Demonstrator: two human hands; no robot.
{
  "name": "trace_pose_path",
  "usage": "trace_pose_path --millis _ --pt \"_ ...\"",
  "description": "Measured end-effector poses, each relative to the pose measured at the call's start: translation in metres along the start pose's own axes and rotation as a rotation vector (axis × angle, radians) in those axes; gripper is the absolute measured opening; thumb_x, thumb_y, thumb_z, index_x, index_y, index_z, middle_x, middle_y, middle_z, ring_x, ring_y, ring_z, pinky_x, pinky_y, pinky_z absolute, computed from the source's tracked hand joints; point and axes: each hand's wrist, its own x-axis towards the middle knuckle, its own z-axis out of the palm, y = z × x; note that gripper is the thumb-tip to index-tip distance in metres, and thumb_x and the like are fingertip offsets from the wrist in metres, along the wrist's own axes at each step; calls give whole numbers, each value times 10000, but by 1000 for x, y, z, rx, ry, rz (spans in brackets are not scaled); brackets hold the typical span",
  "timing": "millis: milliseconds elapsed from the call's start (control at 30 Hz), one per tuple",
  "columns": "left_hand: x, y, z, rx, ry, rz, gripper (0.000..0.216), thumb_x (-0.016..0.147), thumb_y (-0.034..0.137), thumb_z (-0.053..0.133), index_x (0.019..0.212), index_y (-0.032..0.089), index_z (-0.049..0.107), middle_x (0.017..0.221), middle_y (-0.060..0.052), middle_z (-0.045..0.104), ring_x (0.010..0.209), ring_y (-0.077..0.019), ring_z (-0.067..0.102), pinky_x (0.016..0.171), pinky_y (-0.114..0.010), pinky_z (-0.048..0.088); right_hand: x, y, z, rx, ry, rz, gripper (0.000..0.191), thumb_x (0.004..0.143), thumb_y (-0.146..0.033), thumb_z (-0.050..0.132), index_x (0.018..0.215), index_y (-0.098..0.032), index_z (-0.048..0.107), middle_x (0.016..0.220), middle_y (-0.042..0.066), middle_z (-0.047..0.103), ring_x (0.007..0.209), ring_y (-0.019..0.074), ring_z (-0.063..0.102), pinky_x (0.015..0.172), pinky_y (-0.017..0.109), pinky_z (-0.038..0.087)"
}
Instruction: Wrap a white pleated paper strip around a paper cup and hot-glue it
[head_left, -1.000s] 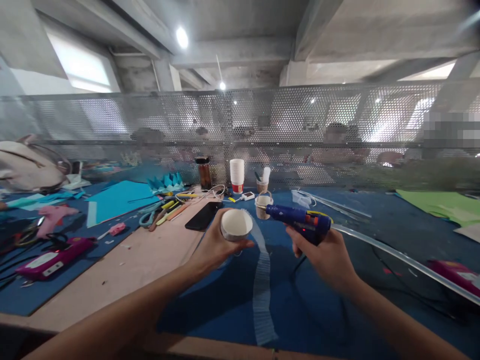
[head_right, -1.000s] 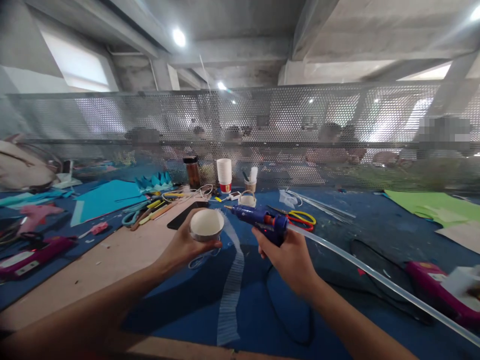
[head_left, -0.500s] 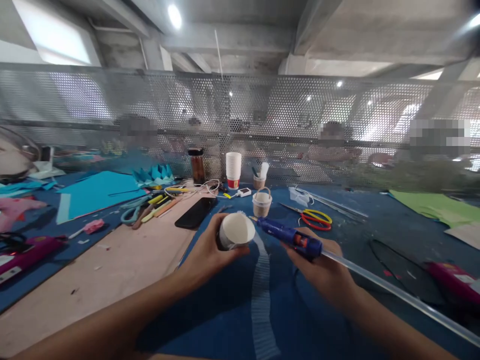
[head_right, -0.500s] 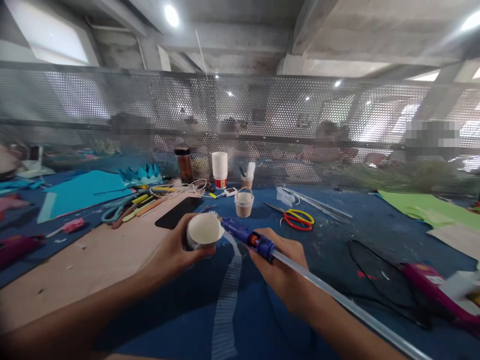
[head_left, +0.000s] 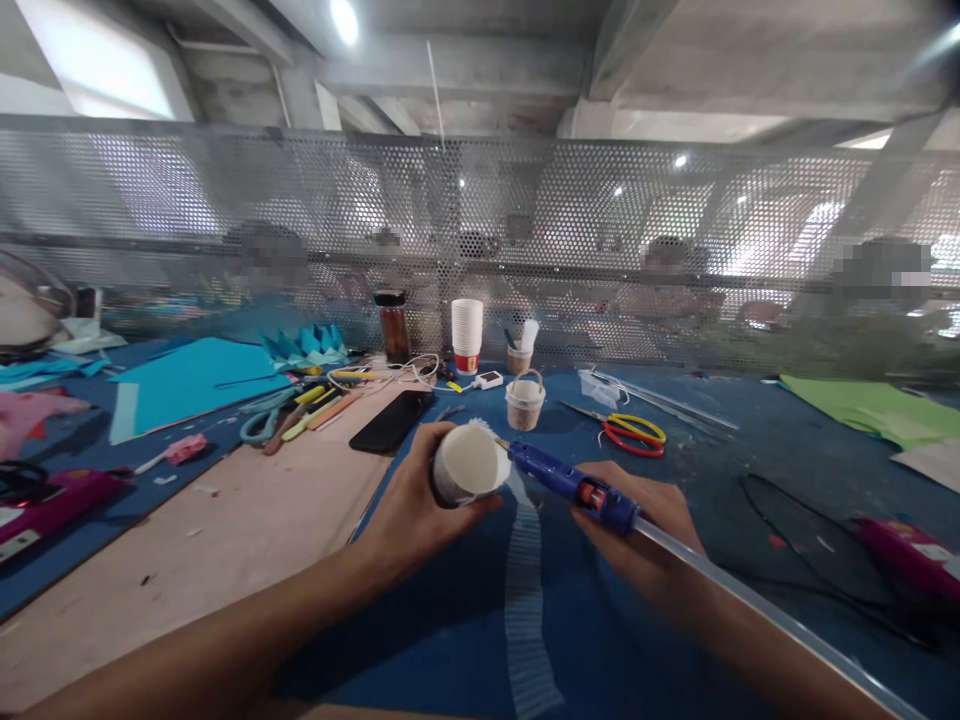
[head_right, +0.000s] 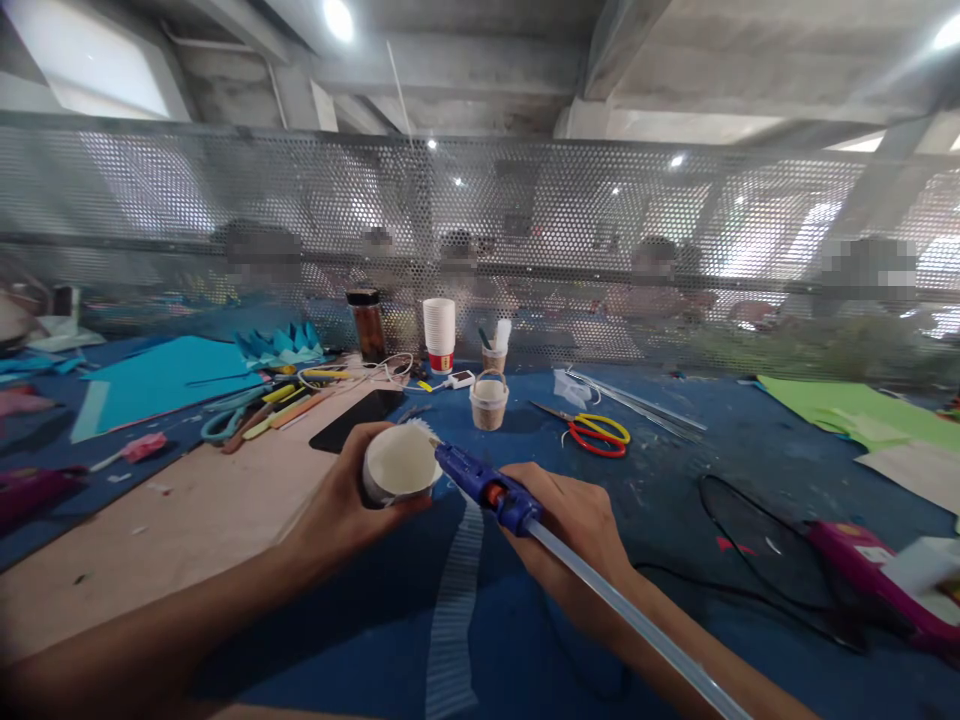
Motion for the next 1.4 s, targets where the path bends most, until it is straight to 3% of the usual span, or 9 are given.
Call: trace_pose_path --millis 200,767,1133,1400 --pt "-2 0 0 4 13 81 642 694 374 847 1197 269 461 1104 -28 632 982 -224 640 846 -336 511 -1 2 1 -35 -4 -4 131 965 -308 617 1084 -255 623 812 -18 714 674 166 657 677 275 427" --pt "-2 5 -1 -9 -20 130 602 718 327 832 1172 272 441 1111 -34 653 1005 -228 652 871 -352 516 1 0 1 -42 -37 -19 155 964 -272 612 1118 -265 606 841 -24 703 711 170 650 663 280 394" --pt "-3 2 0 -6 -17 46 623 713 353 834 1193 261 447 1068 -15 646 959 -206 646 824 -319 519 1 -1 0 -31 -20 -56 131 964 -250 596 1094 -250 609 844 -25 710 705 160 657 656 272 405" --pt "-3 2 0 2 -18 92 614 713 309 830 1191 264 448 1088 -12 645 971 -194 651 850 -321 526 1 2 2 -31 5 -66 154 945 -240 611 1098 -240 621 833 -23 706 707 164 658 657 273 414"
